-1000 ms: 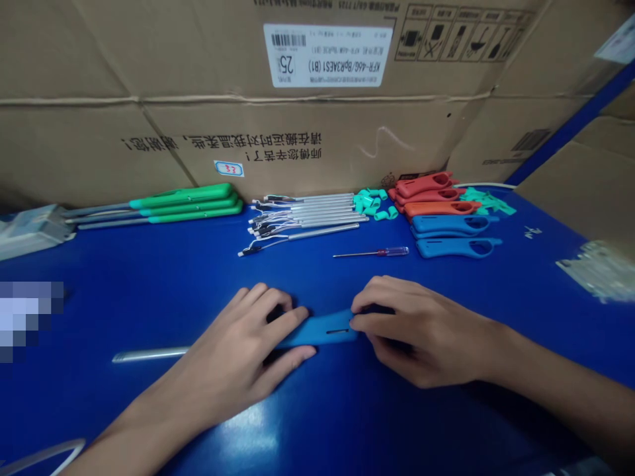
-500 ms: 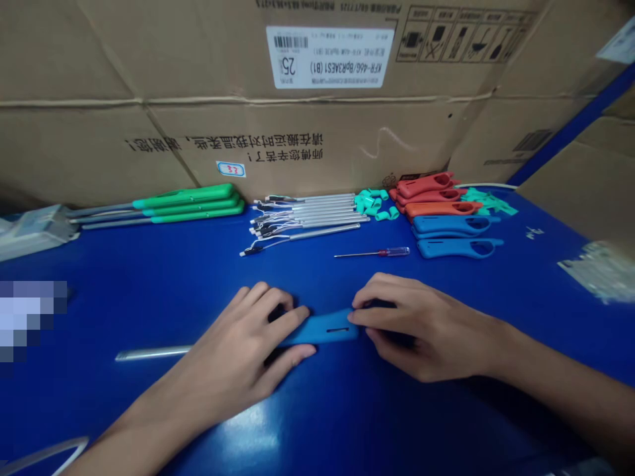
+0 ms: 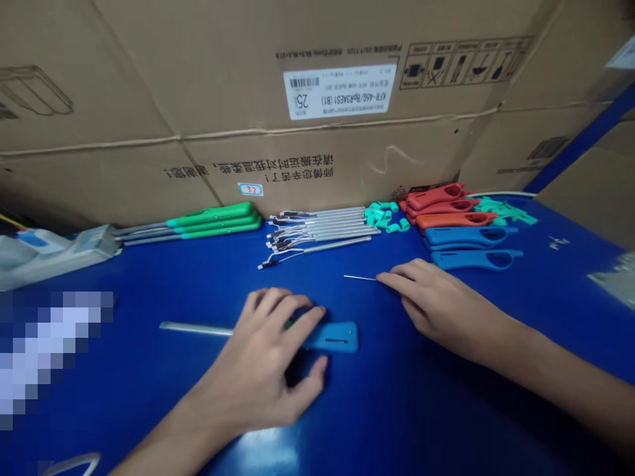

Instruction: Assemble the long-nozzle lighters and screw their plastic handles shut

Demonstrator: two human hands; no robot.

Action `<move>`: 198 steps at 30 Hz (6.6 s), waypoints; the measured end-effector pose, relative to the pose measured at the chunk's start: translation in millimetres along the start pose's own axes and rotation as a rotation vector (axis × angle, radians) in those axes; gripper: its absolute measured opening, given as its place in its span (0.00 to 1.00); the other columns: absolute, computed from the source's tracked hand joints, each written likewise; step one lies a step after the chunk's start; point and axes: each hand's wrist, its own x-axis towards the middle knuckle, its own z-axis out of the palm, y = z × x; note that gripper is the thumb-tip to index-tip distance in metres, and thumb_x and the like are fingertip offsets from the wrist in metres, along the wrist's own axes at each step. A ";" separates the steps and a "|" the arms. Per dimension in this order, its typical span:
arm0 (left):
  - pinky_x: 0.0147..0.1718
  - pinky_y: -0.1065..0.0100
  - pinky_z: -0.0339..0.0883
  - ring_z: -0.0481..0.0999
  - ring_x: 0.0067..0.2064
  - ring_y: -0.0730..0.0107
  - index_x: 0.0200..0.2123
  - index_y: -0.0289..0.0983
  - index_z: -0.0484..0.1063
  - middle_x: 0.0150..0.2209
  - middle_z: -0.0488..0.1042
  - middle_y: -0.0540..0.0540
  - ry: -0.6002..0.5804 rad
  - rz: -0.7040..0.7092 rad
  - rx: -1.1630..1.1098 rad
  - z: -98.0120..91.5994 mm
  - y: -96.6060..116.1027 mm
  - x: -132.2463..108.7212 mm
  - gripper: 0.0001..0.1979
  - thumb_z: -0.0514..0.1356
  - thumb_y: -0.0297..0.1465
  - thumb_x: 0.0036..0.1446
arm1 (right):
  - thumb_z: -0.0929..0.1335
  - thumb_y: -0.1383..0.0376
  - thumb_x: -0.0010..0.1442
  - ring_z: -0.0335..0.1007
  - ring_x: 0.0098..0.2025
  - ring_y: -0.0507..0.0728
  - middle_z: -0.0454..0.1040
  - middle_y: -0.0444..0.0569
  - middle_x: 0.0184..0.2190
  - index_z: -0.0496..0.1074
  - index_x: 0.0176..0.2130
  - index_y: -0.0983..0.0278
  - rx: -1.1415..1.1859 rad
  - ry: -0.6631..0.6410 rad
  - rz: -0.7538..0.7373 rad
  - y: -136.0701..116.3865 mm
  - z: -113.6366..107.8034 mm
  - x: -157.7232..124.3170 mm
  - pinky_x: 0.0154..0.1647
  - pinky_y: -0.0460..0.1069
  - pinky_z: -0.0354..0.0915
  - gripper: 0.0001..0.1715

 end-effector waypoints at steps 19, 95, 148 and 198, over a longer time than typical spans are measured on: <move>0.47 0.48 0.62 0.75 0.40 0.58 0.47 0.31 0.75 0.37 0.78 0.40 0.076 0.081 -0.054 26.9 21.2 15.7 0.16 0.57 0.35 0.63 | 0.62 0.68 0.65 0.78 0.33 0.55 0.80 0.48 0.31 0.77 0.37 0.65 0.916 -0.241 0.125 -8.8 -35.7 5.0 0.34 0.46 0.72 0.14; 0.38 0.59 0.62 0.72 0.41 0.59 0.36 0.34 0.74 0.38 0.75 0.42 -0.015 0.250 -0.228 25.5 13.4 16.5 0.11 0.60 0.36 0.65 | 0.68 0.72 0.66 0.77 0.35 0.46 0.78 0.43 0.37 0.71 0.43 0.63 0.957 0.275 0.059 -53.3 -18.1 -6.3 0.38 0.38 0.71 0.06; 0.38 0.59 0.63 0.72 0.41 0.61 0.36 0.35 0.76 0.37 0.76 0.43 0.021 0.238 -0.225 27.0 13.3 14.8 0.09 0.60 0.34 0.65 | 0.70 0.72 0.63 0.70 0.34 0.51 0.73 0.45 0.32 0.69 0.35 0.64 1.035 0.187 -0.053 -52.3 -7.4 -3.5 0.36 0.47 0.68 0.06; 0.39 0.59 0.61 0.70 0.41 0.60 0.38 0.33 0.73 0.39 0.76 0.42 -0.001 0.209 -0.221 26.7 12.8 14.6 0.10 0.61 0.35 0.65 | 0.68 0.76 0.64 0.72 0.40 0.51 0.75 0.47 0.36 0.73 0.41 0.66 0.929 0.161 -0.168 -44.5 -17.6 -1.3 0.43 0.44 0.68 0.07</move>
